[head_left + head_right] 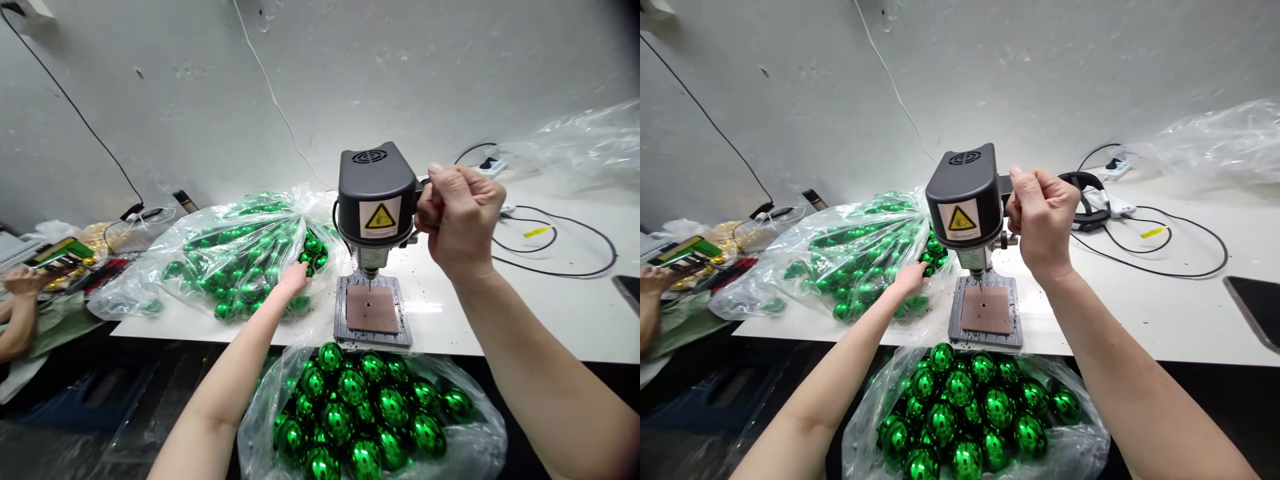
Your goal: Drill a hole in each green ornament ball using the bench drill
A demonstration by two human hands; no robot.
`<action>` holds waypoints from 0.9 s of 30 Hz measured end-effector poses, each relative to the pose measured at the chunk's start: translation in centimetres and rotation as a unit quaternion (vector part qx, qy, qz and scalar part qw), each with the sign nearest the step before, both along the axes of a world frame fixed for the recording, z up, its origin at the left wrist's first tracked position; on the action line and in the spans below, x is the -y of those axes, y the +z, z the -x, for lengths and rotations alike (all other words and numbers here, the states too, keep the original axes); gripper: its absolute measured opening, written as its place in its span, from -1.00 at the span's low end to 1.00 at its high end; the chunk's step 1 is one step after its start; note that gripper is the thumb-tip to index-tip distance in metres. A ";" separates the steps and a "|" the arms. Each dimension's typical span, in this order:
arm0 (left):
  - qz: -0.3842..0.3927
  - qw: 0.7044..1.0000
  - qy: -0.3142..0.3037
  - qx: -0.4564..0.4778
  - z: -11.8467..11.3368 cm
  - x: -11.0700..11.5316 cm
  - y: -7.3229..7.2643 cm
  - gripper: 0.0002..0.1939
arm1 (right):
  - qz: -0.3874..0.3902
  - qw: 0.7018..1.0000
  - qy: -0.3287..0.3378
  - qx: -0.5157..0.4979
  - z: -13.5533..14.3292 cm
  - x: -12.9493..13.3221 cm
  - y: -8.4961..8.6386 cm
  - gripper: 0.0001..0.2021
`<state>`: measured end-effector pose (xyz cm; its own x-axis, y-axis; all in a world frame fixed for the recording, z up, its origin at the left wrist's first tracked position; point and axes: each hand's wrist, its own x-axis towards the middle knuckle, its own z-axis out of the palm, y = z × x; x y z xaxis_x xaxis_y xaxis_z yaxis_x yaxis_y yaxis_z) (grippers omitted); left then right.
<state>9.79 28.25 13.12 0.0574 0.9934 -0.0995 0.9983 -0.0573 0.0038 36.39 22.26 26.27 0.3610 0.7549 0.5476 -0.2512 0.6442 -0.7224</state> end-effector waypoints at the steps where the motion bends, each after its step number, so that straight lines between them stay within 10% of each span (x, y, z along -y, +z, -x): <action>1: -0.002 1.000 0.005 0.004 0.0 -0.4 -0.2 -0.63 | -0.002 1.000 0.000 -0.001 0.0 0.0 0.0 -0.55; 9: -0.185 0.936 -0.010 0.301 1.2 1.1 -1.4 -0.55 | -0.007 1.000 -0.004 0.006 0.0 0.2 0.1 -0.57; 17: -0.111 0.657 0.009 0.746 -0.8 6.1 0.3 -0.50 | 0.018 0.996 -0.066 0.061 -0.1 -0.3 0.0 -0.53; 27: 0.060 0.708 0.022 0.704 -6.0 12.0 0.0 -0.39 | 0.125 0.983 -0.057 0.123 -0.4 -0.7 1.4 -0.56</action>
